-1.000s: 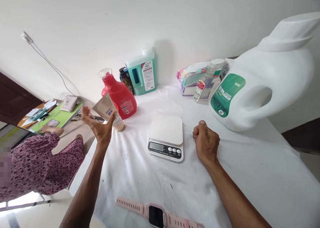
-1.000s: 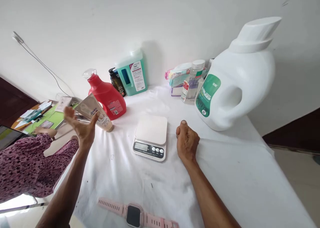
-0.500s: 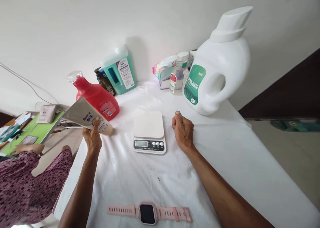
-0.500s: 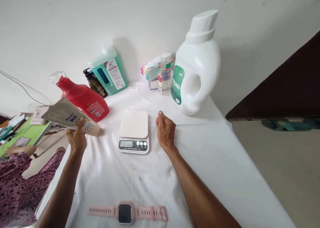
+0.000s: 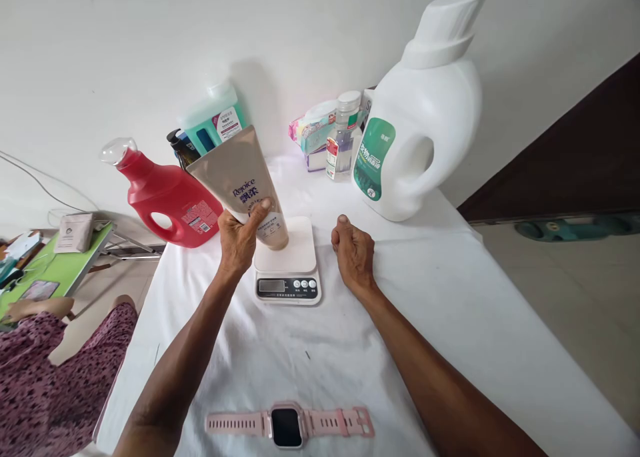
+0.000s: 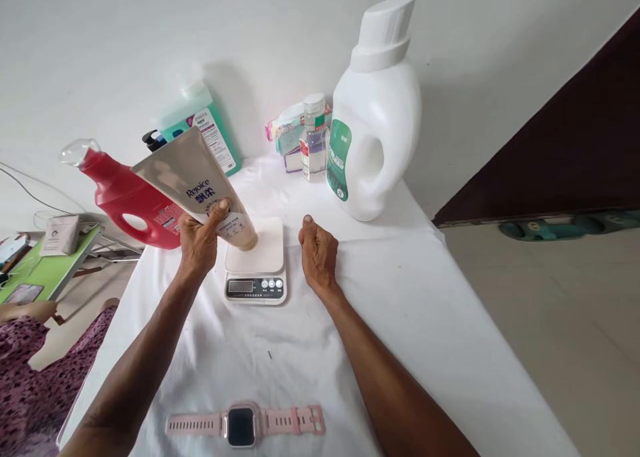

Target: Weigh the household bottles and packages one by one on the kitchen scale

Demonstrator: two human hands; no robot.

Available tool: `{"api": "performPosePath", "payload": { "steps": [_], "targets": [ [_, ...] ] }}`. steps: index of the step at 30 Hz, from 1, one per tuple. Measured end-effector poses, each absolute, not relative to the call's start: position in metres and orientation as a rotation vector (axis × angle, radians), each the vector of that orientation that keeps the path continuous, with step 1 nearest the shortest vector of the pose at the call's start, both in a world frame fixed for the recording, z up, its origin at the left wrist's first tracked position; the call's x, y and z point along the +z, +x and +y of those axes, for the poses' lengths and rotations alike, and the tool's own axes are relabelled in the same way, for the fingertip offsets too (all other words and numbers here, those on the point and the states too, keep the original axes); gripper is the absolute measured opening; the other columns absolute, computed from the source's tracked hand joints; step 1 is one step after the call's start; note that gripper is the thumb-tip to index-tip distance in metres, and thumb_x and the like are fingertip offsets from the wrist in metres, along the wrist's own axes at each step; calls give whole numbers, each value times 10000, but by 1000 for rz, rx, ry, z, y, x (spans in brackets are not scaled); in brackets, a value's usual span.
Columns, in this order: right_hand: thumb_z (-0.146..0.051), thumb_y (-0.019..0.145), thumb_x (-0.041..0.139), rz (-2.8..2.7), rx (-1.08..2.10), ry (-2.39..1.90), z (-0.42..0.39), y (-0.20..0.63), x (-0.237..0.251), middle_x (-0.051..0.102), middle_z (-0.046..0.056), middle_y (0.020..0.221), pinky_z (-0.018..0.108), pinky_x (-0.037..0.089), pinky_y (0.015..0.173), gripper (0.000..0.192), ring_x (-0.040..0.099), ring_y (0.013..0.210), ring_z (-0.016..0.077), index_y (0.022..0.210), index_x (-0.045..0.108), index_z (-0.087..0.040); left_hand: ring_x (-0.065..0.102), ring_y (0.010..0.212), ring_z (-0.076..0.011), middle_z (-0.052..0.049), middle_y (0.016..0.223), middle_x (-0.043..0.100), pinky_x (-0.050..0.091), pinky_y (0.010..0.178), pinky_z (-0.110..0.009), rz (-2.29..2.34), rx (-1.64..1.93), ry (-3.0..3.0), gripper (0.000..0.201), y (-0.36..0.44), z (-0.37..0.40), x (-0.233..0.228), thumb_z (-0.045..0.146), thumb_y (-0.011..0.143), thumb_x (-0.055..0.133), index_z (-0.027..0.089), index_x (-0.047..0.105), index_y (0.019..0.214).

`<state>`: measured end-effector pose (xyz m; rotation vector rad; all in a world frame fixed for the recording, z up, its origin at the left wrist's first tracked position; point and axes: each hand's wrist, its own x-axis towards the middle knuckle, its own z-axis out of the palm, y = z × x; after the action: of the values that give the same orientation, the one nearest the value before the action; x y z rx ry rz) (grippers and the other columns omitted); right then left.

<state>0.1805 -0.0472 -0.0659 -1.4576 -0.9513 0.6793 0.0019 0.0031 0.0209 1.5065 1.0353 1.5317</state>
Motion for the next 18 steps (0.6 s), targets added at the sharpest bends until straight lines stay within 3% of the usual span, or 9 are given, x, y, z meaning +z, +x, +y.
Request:
{"api": "performPosePath", "payload": {
  "steps": [9, 14, 18],
  "targets": [
    [-870, 976, 280, -957, 683, -1452, -48, 180, -63, 362, -19, 524, 317, 315, 537, 731, 369, 517, 152, 580, 356, -261, 745, 829, -228, -61, 882, 792, 617, 772, -373, 1076, 1478, 1607, 252, 12, 7, 12, 433, 796, 862, 193, 803, 845],
    [-887, 965, 251, -970, 674, -1465, -48, 180, -64, 350, -19, 511, 320, 299, 535, 740, 358, 515, 154, 577, 354, -265, 729, 869, -246, -71, 907, 773, 597, 791, -384, 1093, 1474, 1614, 348, 8, 0, 11, 532, 810, 841, 201, 778, 897],
    [-885, 965, 266, -979, 670, -1462, -48, 179, -64, 350, -21, 504, 322, 300, 537, 740, 353, 505, 150, 568, 353, -267, 707, 1094, -289, -103, 1070, 754, 582, 911, -427, 1037, 1536, 1630, 578, -7, 2, 4, 776, 932, 554, 246, 742, 1066]
  ]
}}
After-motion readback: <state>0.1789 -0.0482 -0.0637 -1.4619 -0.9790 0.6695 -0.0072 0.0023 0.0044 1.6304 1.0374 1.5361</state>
